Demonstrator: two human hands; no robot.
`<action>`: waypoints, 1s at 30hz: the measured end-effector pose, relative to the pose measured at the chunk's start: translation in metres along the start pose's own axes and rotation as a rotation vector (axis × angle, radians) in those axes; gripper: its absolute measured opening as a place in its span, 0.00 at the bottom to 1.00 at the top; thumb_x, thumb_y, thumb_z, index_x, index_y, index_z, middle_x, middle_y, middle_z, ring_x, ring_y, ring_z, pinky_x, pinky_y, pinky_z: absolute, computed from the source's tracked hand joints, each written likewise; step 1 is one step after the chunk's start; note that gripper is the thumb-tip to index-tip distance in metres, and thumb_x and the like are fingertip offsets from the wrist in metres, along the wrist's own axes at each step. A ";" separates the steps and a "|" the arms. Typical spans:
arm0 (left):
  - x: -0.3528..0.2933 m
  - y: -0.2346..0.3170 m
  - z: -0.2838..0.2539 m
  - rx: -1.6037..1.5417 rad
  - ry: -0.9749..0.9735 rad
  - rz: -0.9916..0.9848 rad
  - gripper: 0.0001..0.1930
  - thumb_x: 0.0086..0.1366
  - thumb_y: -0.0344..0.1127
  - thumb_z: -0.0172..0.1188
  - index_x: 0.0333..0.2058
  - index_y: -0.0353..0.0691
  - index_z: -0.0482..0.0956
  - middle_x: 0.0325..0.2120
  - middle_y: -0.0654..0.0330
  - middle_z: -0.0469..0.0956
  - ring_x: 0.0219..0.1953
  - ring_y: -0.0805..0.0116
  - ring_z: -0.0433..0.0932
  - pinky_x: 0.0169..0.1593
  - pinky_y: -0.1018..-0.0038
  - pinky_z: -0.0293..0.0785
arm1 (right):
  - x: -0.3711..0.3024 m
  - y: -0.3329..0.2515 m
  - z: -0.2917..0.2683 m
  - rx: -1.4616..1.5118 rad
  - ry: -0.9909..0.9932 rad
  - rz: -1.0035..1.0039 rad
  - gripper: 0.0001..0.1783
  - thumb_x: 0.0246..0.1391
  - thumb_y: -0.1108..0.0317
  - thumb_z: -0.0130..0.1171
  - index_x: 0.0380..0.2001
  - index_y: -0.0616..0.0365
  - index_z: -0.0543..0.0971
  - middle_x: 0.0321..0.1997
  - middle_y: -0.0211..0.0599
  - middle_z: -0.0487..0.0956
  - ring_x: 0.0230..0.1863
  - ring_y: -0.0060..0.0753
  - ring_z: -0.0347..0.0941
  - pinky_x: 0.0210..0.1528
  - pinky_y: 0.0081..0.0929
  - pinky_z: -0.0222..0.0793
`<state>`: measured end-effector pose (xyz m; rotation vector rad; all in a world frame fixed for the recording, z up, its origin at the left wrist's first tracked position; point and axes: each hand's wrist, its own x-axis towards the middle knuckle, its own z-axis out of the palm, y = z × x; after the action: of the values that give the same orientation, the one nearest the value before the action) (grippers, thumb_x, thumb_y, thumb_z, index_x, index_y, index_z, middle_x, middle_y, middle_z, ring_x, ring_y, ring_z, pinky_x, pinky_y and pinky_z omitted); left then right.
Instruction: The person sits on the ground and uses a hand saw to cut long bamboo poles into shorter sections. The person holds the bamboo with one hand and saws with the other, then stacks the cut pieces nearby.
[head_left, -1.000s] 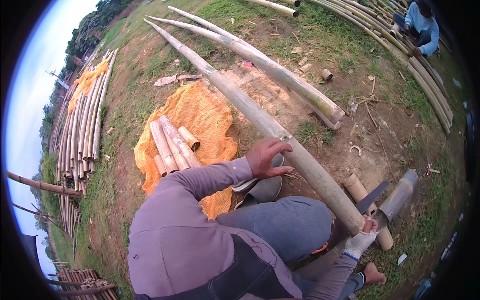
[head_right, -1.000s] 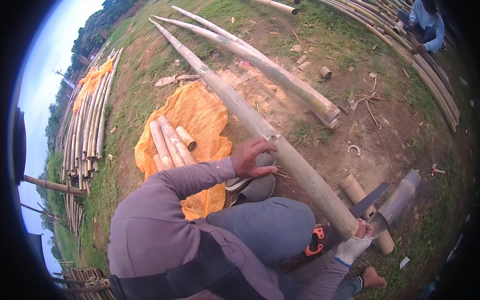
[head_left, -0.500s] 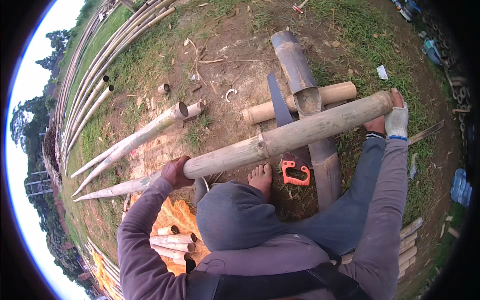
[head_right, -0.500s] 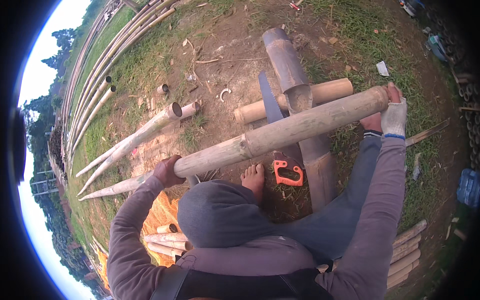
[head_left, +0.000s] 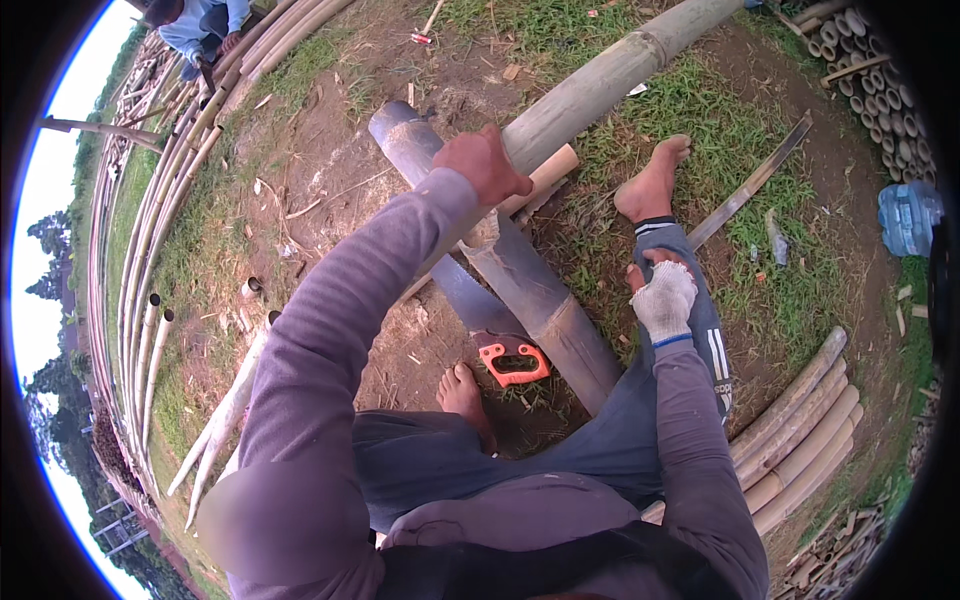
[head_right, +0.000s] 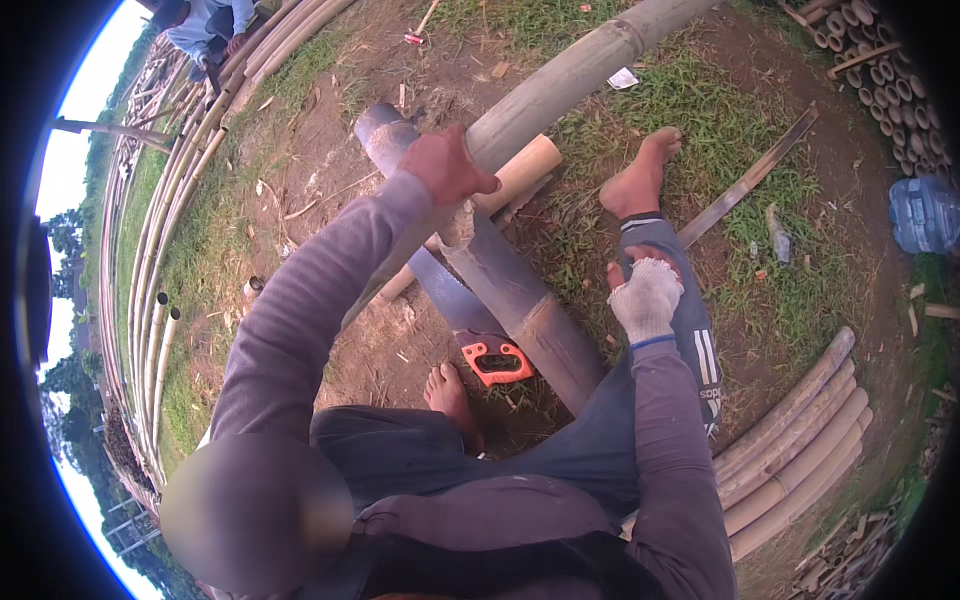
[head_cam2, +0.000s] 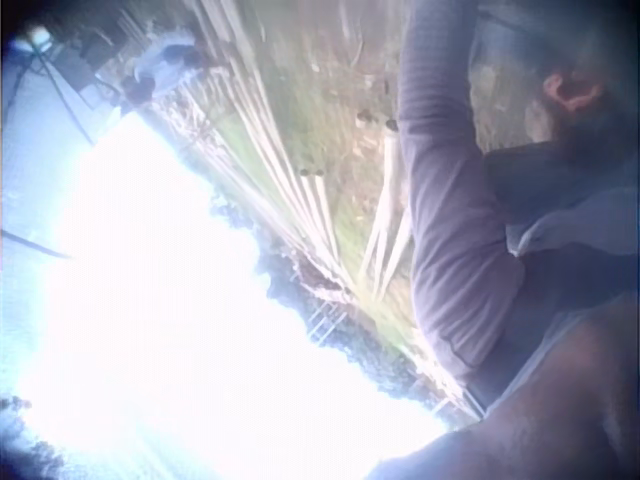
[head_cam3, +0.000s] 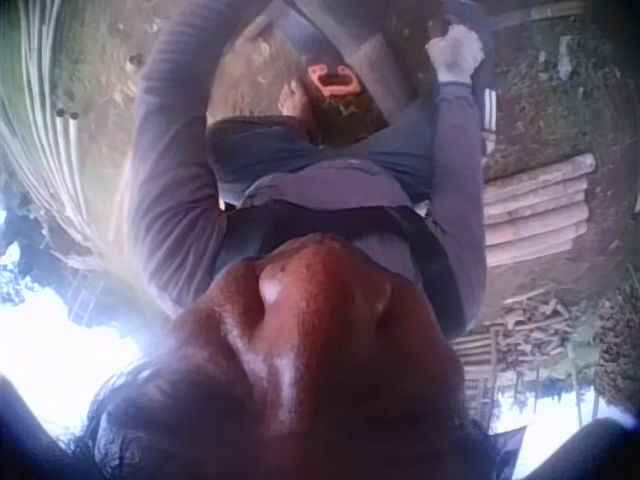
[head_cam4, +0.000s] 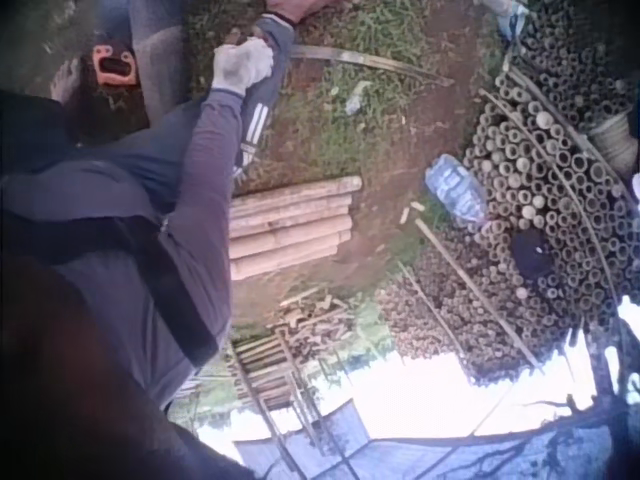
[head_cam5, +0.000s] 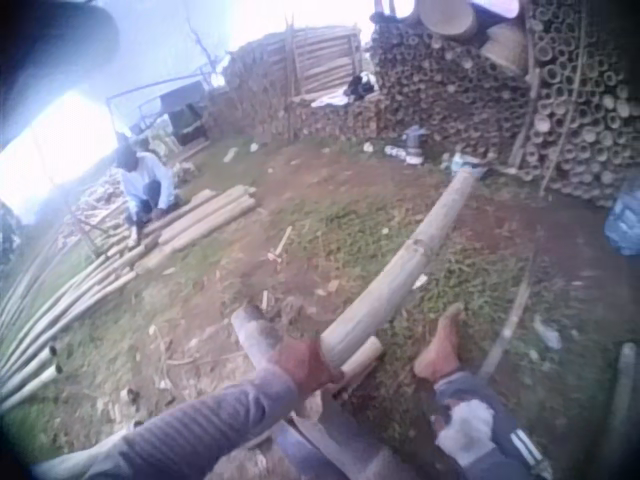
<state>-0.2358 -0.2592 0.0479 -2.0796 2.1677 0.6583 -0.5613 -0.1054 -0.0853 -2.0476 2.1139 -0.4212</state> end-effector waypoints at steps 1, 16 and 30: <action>0.016 0.016 -0.007 0.012 0.002 0.007 0.51 0.50 0.65 0.78 0.63 0.30 0.76 0.50 0.38 0.86 0.55 0.39 0.86 0.61 0.55 0.81 | 0.004 0.001 0.005 -0.005 0.000 0.026 0.22 0.57 0.54 0.74 0.51 0.52 0.86 0.50 0.47 0.87 0.53 0.59 0.83 0.56 0.55 0.77; -0.158 -0.171 0.052 -0.007 0.056 0.080 0.56 0.54 0.63 0.80 0.74 0.39 0.65 0.61 0.37 0.80 0.65 0.38 0.79 0.69 0.49 0.75 | 0.085 0.172 0.055 0.058 -0.208 0.531 0.24 0.61 0.56 0.65 0.48 0.69 0.84 0.53 0.66 0.86 0.58 0.63 0.84 0.61 0.50 0.79; -0.196 -0.162 0.079 -0.017 -0.099 -0.292 0.51 0.48 0.56 0.81 0.69 0.44 0.72 0.48 0.39 0.87 0.51 0.40 0.88 0.58 0.53 0.83 | 0.111 0.220 0.112 0.182 -0.160 0.700 0.23 0.62 0.59 0.59 0.44 0.72 0.88 0.49 0.63 0.88 0.55 0.59 0.86 0.55 0.45 0.81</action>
<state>-0.0820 -0.0472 0.0007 -2.2560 1.7641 0.7306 -0.7399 -0.2215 -0.2522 -1.0952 2.3934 -0.3067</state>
